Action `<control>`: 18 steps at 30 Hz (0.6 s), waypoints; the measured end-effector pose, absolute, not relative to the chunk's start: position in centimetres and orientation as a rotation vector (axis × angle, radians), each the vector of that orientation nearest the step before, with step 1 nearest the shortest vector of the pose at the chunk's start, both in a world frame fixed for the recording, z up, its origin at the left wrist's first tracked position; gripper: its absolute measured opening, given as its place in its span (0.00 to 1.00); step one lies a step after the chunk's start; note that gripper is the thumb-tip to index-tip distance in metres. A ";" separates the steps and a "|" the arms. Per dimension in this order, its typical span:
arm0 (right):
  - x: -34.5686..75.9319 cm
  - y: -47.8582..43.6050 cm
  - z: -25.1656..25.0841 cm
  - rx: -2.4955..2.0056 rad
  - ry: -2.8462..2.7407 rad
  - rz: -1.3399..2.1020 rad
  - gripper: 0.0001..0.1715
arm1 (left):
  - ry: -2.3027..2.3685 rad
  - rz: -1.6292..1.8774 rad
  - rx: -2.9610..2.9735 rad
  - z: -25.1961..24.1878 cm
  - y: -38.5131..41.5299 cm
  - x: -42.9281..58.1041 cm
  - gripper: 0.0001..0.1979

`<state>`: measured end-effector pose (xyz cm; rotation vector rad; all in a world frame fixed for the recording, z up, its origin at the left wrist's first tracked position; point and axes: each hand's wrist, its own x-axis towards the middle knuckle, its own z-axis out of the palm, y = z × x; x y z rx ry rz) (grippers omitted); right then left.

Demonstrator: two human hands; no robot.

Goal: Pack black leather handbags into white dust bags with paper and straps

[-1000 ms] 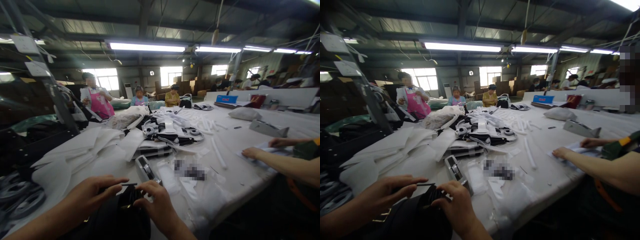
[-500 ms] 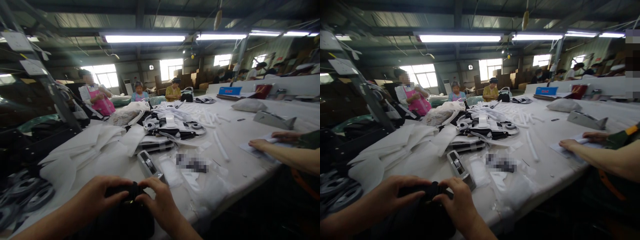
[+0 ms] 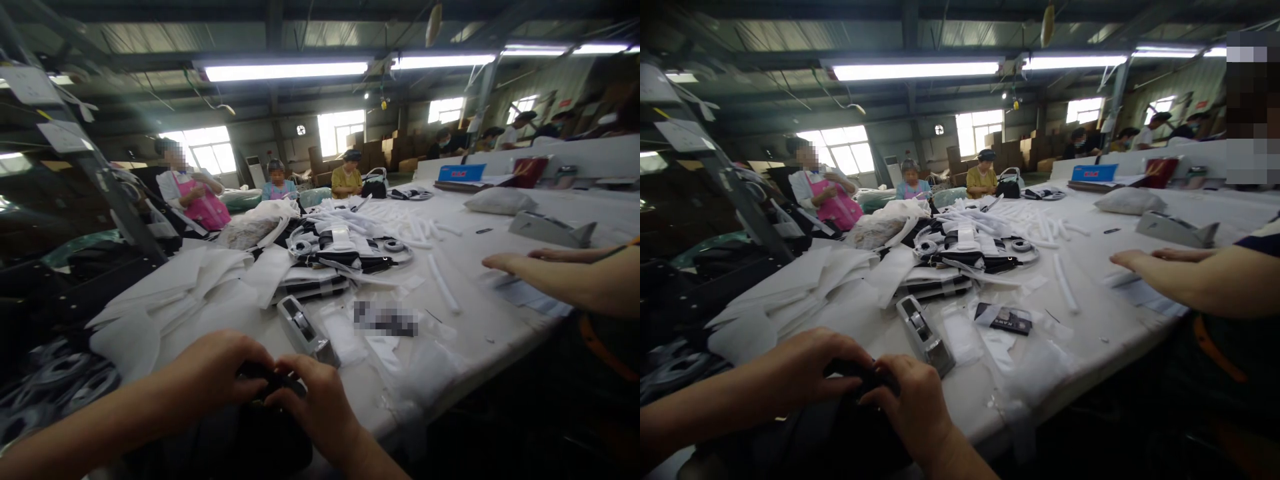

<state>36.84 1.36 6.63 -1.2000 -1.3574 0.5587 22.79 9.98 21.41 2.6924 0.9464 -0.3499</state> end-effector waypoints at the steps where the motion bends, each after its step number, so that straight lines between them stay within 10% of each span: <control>1: 36.8 1.3 6.5 -1.203 -1.350 0.559 0.19 | 0.932 -0.351 2.687 21.4 10.1 22.9 0.15; 18: 35.4 1.2 5.2 -1.136 -1.130 0.735 0.20 | 0.925 -0.275 2.562 18.7 10.9 21.4 0.14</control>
